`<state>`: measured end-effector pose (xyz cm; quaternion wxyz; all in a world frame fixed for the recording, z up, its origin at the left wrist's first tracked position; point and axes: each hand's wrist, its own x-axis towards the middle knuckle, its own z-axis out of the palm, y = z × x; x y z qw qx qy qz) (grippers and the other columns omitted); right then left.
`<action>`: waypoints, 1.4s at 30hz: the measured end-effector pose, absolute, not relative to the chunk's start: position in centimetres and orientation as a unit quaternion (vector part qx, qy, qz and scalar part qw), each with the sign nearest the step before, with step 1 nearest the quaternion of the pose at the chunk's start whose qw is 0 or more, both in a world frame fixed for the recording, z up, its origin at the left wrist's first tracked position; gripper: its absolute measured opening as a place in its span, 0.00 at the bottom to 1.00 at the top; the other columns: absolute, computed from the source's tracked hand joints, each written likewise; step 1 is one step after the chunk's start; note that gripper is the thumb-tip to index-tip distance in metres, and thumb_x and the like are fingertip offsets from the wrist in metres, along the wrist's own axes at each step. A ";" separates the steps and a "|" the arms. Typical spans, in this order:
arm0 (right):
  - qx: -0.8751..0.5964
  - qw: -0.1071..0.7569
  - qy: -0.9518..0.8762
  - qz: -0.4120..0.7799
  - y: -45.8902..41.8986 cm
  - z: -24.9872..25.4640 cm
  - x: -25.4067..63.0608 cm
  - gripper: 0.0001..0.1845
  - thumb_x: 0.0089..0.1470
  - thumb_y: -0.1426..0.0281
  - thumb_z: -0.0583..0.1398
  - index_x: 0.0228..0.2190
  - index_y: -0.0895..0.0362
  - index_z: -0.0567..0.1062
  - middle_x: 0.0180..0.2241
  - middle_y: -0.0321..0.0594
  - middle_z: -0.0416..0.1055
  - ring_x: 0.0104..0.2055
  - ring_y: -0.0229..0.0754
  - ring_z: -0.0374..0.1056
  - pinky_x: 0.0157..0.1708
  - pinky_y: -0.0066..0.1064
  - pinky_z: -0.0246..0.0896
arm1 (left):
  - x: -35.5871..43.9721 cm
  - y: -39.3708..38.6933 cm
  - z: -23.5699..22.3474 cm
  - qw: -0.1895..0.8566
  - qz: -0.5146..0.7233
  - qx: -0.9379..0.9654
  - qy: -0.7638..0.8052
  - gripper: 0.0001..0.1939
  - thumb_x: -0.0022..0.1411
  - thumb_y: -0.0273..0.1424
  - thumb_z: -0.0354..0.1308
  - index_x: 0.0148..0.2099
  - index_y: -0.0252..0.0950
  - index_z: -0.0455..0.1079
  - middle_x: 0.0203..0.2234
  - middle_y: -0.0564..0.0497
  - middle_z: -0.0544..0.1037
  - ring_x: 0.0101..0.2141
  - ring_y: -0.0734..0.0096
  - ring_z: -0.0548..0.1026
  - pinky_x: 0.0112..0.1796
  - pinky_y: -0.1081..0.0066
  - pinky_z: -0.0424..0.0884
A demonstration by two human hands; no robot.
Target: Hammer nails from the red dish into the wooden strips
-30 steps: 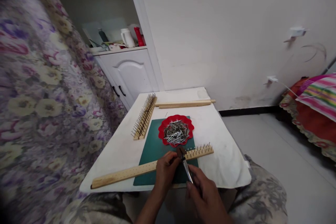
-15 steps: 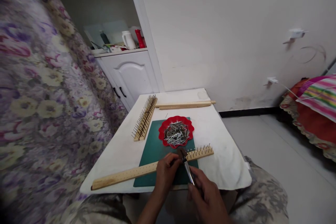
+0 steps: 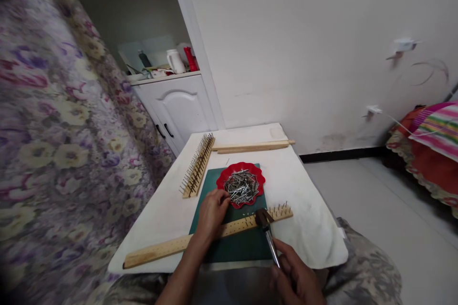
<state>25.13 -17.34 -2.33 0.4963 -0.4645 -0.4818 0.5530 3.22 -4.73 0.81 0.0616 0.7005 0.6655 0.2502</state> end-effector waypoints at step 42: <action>-0.423 0.552 -0.400 0.597 -17.9 -0.5 23.6 0.23 0.49 0.59 0.64 0.46 0.51 0.70 0.42 0.44 0.80 0.42 0.48 0.75 0.42 0.33 0.69 | 6.5 -11.0 0.1 0.354 0.463 0.596 0.552 0.05 0.60 0.32 0.51 0.33 0.36 0.64 0.23 0.56 0.72 0.25 0.73 0.70 0.30 0.76 0.65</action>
